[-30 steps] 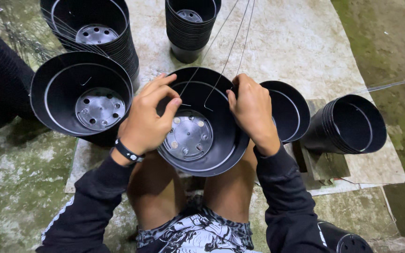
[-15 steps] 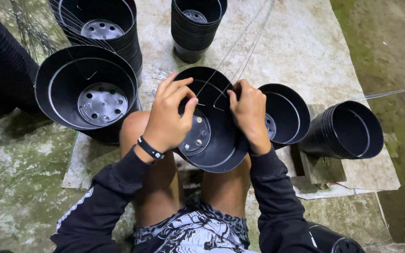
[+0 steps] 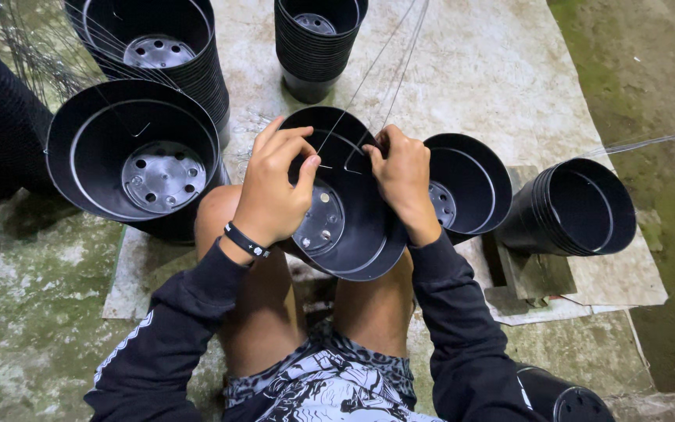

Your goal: The person sits on the floor and uses pliers to cut and bend metal wires, then inserts the wires into the holes of black plastic plant pots to create hanging loops. The person repeats this process for multiple pots.

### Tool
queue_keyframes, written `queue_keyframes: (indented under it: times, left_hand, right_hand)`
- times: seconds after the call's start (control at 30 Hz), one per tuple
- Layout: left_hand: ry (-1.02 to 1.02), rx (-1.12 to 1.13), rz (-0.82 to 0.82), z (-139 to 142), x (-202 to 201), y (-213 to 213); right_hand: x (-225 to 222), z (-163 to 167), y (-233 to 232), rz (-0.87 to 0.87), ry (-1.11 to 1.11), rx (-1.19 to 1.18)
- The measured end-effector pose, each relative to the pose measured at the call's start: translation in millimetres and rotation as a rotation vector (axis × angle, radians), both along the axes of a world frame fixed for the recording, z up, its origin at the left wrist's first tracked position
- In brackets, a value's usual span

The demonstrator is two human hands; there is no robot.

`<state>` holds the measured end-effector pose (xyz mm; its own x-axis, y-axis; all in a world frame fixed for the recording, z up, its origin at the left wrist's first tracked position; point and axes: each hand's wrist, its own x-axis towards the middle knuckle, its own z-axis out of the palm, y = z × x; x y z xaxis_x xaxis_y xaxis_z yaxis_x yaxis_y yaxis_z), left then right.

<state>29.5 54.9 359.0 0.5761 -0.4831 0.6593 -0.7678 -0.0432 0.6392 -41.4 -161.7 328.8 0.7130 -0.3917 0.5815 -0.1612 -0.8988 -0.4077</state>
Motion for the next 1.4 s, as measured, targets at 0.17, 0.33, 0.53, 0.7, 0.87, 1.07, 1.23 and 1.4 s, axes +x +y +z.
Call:
queue_keyframes:
  times: [0.17,0.33,0.53,0.7,0.87,1.07,1.23,1.4]
  left_hand:
    - [-0.007,-0.004,-0.006,0,0,3]
    - [-0.003,-0.001,-0.009,0,2,3]
    - [-0.009,0.003,0.004,0,3,3]
    - [-0.016,0.007,0.000,1,3,5]
    - [-0.019,-0.010,-0.016,4,3,6]
    - [0.010,-0.023,-0.039,8,3,6]
    - [0.024,-0.013,-0.040,13,9,16]
    - [0.029,0.000,-0.083,20,24,35]
  right_hand:
    - [-2,7,2,0.011,-0.022,0.060]
    - [-3,11,3,0.013,-0.026,0.113]
    - [0,10,0,0.027,-0.062,0.112]
    - [2,10,-5,0.034,-0.059,0.245]
    - [6,7,-12,0.022,0.023,0.430]
    - [10,2,-18,0.023,-0.005,0.389]
    - [0,32,-11,0.057,0.055,0.123]
    - [-57,80,42,-0.100,-0.064,0.299]
